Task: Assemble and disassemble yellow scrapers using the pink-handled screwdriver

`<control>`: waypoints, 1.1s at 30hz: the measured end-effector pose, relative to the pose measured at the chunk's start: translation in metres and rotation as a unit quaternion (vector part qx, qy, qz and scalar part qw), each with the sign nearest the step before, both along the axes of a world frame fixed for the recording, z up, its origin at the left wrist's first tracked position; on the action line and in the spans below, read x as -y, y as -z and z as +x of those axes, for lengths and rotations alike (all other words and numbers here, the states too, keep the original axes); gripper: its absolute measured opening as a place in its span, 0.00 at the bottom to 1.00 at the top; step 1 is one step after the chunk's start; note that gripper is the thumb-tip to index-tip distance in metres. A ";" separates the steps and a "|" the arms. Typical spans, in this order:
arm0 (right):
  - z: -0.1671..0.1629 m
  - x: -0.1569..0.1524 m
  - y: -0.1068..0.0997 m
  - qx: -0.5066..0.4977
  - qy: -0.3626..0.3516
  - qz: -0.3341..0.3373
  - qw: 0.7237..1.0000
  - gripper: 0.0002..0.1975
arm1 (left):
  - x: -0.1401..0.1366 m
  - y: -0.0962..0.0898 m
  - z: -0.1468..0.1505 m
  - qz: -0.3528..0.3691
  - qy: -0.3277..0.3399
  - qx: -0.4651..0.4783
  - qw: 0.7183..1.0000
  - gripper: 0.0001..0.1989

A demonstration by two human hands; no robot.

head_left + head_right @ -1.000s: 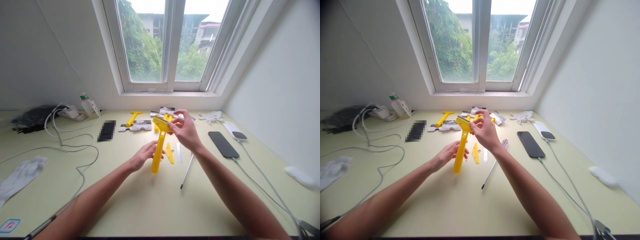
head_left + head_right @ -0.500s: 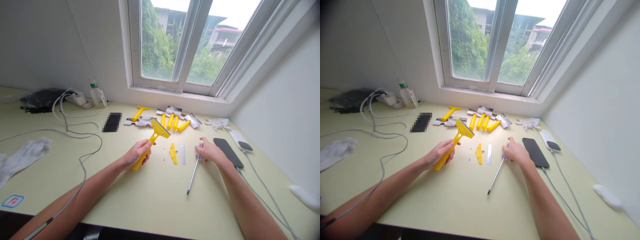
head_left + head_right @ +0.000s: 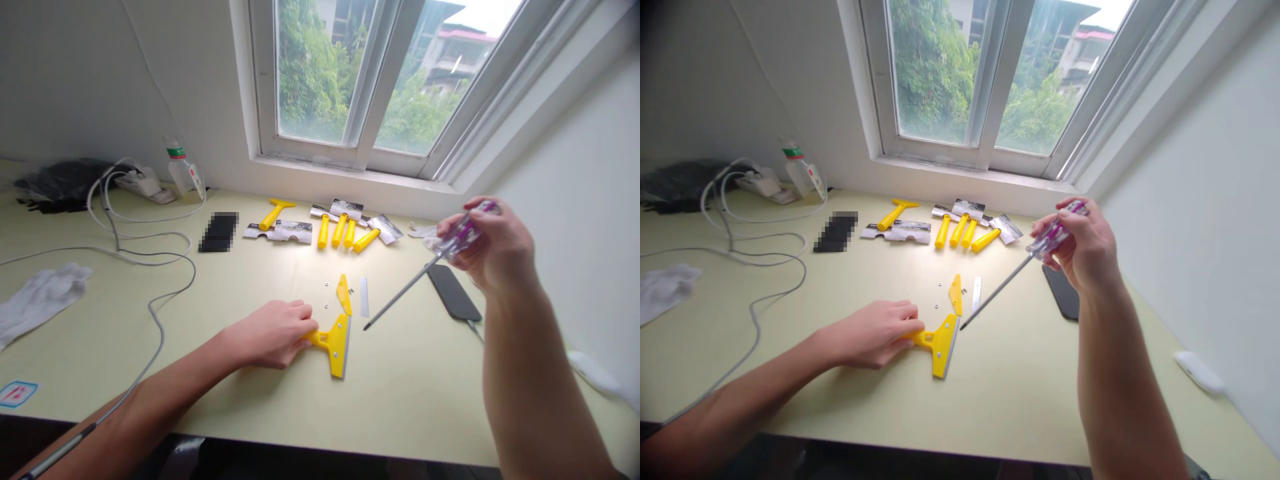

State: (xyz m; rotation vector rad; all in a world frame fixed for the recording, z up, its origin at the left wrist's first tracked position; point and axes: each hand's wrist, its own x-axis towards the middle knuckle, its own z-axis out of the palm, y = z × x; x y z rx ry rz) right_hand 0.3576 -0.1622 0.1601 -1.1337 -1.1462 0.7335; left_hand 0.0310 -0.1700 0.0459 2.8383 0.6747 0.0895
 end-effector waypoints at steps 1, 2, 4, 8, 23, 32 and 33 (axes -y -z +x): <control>-0.005 -0.001 -0.004 0.015 -0.004 0.041 0.999 0.09 | 0.002 0.004 0.003 0.022 0.005 0.000 1.000 0.08; -0.009 -0.002 -0.007 0.028 -0.012 0.073 0.997 0.09 | 0.004 0.007 0.005 0.039 0.012 0.001 0.999 0.11; -0.015 -0.004 -0.007 0.052 -0.026 0.112 0.992 0.08 | 0.004 0.012 0.007 0.060 0.028 0.002 0.998 0.10; -0.020 -0.011 0.005 0.112 -0.039 0.109 0.987 0.10 | 0.003 0.019 0.008 0.066 0.063 0.015 0.996 0.06; -0.039 -0.028 0.039 0.277 0.016 0.077 0.957 0.14 | 0.002 0.027 0.010 0.084 0.094 0.068 0.990 0.09; -0.037 -0.027 0.038 0.275 0.025 0.094 0.956 0.16 | -0.001 0.028 0.009 0.088 0.088 0.079 0.989 0.08; -0.039 -0.025 0.037 0.265 0.016 0.093 0.960 0.16 | -0.001 0.028 0.008 0.088 0.089 0.081 0.989 0.08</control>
